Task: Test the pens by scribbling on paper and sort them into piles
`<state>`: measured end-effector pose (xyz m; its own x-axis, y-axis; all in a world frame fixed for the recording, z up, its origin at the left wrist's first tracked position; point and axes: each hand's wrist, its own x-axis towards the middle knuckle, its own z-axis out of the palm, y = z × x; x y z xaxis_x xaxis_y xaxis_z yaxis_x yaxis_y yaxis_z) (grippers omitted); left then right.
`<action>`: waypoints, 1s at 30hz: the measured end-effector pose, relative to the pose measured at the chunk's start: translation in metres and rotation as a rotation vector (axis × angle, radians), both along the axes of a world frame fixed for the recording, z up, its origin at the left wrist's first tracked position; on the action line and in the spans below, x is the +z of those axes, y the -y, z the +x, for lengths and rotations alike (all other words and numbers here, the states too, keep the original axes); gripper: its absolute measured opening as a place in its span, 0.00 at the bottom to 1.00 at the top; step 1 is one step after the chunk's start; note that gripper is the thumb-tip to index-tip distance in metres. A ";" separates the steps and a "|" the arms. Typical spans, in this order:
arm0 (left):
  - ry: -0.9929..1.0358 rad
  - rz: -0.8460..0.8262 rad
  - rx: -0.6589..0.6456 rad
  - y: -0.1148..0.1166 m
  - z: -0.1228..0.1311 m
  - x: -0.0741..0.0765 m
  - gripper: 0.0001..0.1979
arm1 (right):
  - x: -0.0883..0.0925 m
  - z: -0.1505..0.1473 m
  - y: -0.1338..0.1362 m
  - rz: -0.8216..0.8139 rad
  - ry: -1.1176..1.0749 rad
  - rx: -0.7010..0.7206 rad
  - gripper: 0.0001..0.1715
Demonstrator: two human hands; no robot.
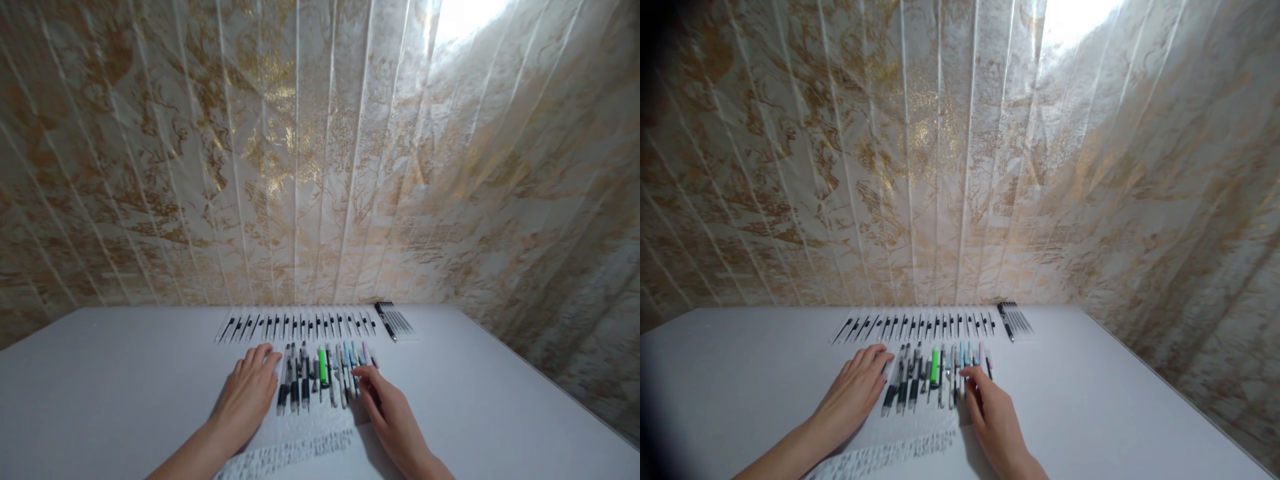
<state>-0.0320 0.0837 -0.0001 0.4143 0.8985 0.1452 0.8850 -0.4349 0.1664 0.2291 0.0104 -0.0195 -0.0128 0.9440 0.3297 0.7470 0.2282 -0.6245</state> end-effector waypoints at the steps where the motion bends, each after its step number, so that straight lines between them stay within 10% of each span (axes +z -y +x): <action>1: 0.000 0.000 -0.006 0.001 -0.003 0.000 0.19 | 0.000 0.000 0.000 0.001 -0.001 0.002 0.17; 15: 0.067 -0.105 -0.010 0.033 -0.036 0.007 0.04 | 0.003 -0.003 0.004 0.069 0.051 0.027 0.15; 30: 0.080 -0.232 0.051 0.021 -0.021 0.023 0.15 | 0.006 -0.004 0.007 0.068 0.060 0.048 0.15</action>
<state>-0.0526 0.0630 0.0225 0.3628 0.9311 -0.0369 0.8847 -0.3317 0.3274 0.2247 0.0030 -0.0137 -0.0795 0.9171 0.3906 0.7696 0.3055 -0.5607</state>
